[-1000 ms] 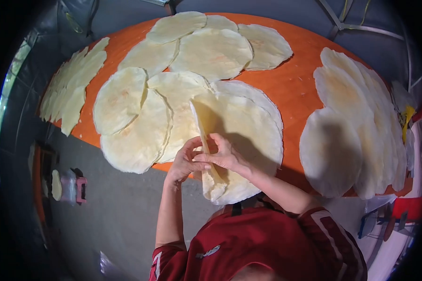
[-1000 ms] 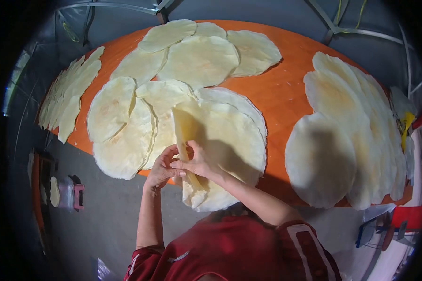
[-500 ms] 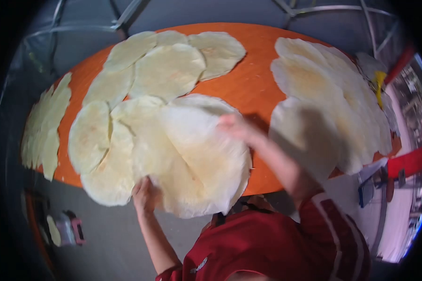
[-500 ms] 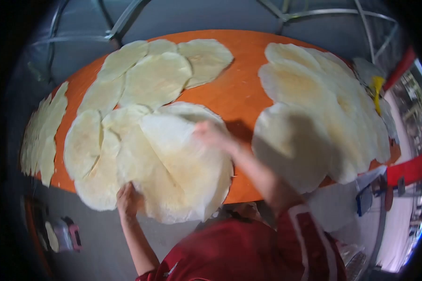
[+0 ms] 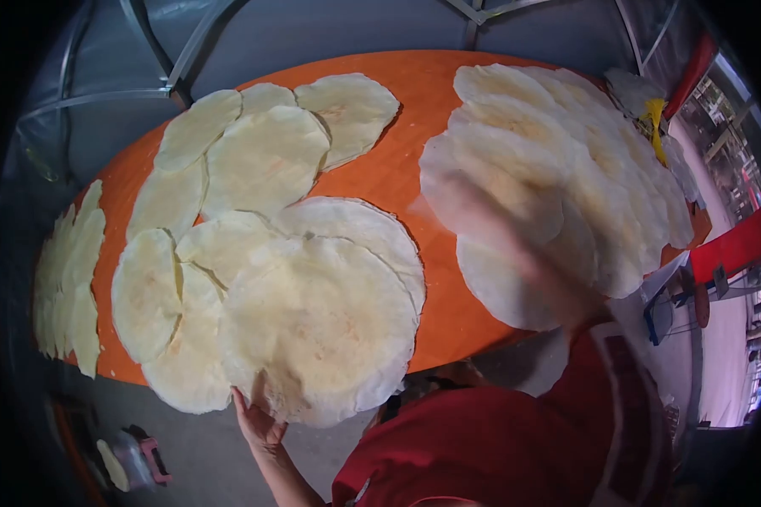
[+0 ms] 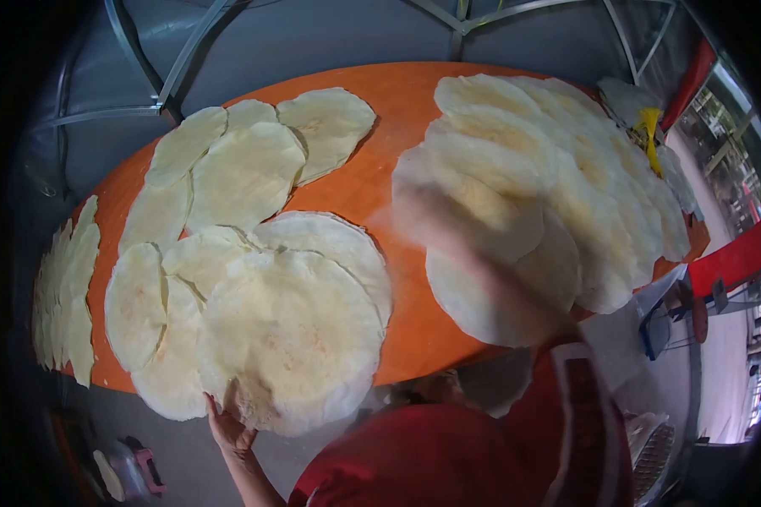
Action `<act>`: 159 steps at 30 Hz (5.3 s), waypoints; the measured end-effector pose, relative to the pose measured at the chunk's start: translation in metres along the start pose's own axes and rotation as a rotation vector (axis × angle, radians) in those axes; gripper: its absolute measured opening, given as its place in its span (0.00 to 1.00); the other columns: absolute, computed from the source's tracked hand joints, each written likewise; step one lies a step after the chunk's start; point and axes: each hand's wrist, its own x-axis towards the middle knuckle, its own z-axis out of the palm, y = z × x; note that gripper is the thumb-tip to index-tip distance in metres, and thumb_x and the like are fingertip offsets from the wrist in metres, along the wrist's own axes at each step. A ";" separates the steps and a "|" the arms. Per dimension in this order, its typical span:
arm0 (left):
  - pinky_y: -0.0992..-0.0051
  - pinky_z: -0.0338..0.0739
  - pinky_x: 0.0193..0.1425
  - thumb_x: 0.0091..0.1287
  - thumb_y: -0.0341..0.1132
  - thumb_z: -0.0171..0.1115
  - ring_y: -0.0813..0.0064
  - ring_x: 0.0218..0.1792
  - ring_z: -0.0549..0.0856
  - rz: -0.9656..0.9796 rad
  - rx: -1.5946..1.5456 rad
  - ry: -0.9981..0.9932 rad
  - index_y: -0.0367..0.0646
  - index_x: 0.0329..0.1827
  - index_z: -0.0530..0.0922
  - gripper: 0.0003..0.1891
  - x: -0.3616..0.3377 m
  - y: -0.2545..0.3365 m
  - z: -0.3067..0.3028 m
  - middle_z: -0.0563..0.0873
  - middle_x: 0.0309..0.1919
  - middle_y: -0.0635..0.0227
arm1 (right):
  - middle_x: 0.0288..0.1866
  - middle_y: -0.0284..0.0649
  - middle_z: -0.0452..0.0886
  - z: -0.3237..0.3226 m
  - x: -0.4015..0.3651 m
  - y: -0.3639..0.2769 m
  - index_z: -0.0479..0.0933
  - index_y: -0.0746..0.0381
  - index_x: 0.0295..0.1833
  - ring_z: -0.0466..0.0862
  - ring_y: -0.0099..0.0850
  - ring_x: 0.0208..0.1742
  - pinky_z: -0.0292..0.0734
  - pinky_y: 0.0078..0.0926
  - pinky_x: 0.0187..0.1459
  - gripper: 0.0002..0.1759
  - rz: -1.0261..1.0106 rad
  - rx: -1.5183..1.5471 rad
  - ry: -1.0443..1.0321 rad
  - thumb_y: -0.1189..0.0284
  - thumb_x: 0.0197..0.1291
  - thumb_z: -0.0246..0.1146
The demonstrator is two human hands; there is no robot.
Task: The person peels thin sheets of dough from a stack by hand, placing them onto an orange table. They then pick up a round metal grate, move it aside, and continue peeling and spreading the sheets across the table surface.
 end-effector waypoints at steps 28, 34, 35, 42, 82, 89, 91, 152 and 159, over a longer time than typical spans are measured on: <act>0.60 0.71 0.45 0.54 0.27 0.54 0.62 0.36 0.76 0.190 0.008 0.408 0.40 0.39 0.67 0.10 -0.001 -0.096 -0.012 0.77 0.31 0.61 | 0.47 0.50 0.71 -0.071 0.013 0.134 0.62 0.70 0.54 0.74 0.39 0.46 0.68 0.28 0.47 0.30 0.128 -0.373 0.373 0.73 0.43 0.59; 0.57 0.72 0.45 0.54 0.28 0.53 0.58 0.34 0.78 0.179 -0.074 0.390 0.39 0.32 0.70 0.04 0.002 -0.113 -0.003 0.77 0.29 0.59 | 0.51 0.44 0.67 0.070 -0.020 -0.004 0.65 0.66 0.49 0.68 0.38 0.52 0.63 0.35 0.51 0.21 -0.848 -0.200 -0.301 0.76 0.45 0.50; 0.57 0.72 0.45 0.54 0.28 0.53 0.58 0.34 0.78 0.182 -0.080 0.402 0.39 0.32 0.70 0.04 0.000 -0.115 -0.004 0.77 0.29 0.59 | 0.51 0.44 0.67 0.076 -0.019 0.001 0.65 0.66 0.49 0.68 0.38 0.52 0.63 0.35 0.51 0.21 -0.855 -0.189 -0.307 0.76 0.45 0.50; 0.57 0.68 0.52 0.54 0.33 0.54 0.55 0.47 0.73 0.073 -0.193 0.070 0.36 0.39 0.73 0.12 -0.004 -0.135 0.018 0.78 0.35 0.58 | 0.38 0.42 0.74 0.050 0.020 -0.002 0.69 0.66 0.37 0.75 0.36 0.43 0.70 0.29 0.42 0.13 -0.754 -0.014 -0.315 0.81 0.40 0.51; 0.81 0.70 0.41 0.58 0.29 0.54 0.79 0.37 0.77 0.287 0.403 0.217 0.36 0.43 0.73 0.11 0.072 -0.150 0.016 0.79 0.37 0.67 | 0.42 0.48 0.75 -0.211 0.172 0.112 0.73 0.65 0.42 0.75 0.42 0.46 0.69 0.36 0.43 0.21 0.703 -0.504 0.363 0.60 0.49 0.54; 0.62 0.59 0.58 0.60 0.58 0.39 0.65 0.58 0.64 0.164 0.010 -0.084 0.45 0.60 0.58 0.31 0.048 -0.134 0.087 0.65 0.57 0.63 | 0.51 0.46 0.66 -0.026 0.095 0.056 0.58 0.67 0.56 0.67 0.35 0.52 0.61 0.32 0.52 0.30 0.255 -0.028 -0.240 0.57 0.53 0.51; 0.60 0.56 0.60 0.60 0.58 0.39 0.65 0.59 0.62 0.134 -0.072 -0.212 0.46 0.61 0.57 0.32 0.054 -0.125 0.077 0.63 0.59 0.63 | 0.47 0.44 0.67 0.045 0.041 -0.028 0.59 0.65 0.54 0.68 0.32 0.48 0.61 0.31 0.50 0.28 0.244 0.402 -0.660 0.57 0.54 0.50; 0.72 0.77 0.37 0.57 0.26 0.54 0.73 0.32 0.80 0.321 0.199 0.387 0.35 0.42 0.70 0.10 0.011 -0.017 0.010 0.80 0.35 0.58 | 0.12 0.34 0.67 -0.062 0.327 -0.006 0.70 0.66 0.26 0.66 0.20 0.08 0.55 0.18 0.07 0.06 0.322 0.246 0.455 0.77 0.41 0.48; 0.64 0.70 0.47 0.60 0.41 0.50 0.60 0.43 0.76 0.298 0.120 0.070 0.37 0.48 0.68 0.18 0.043 -0.019 0.033 0.77 0.41 0.60 | 0.20 0.35 0.70 -0.068 0.321 -0.138 0.72 0.64 0.24 0.71 0.21 0.16 0.66 0.17 0.15 0.03 0.166 0.434 -0.220 0.78 0.39 0.54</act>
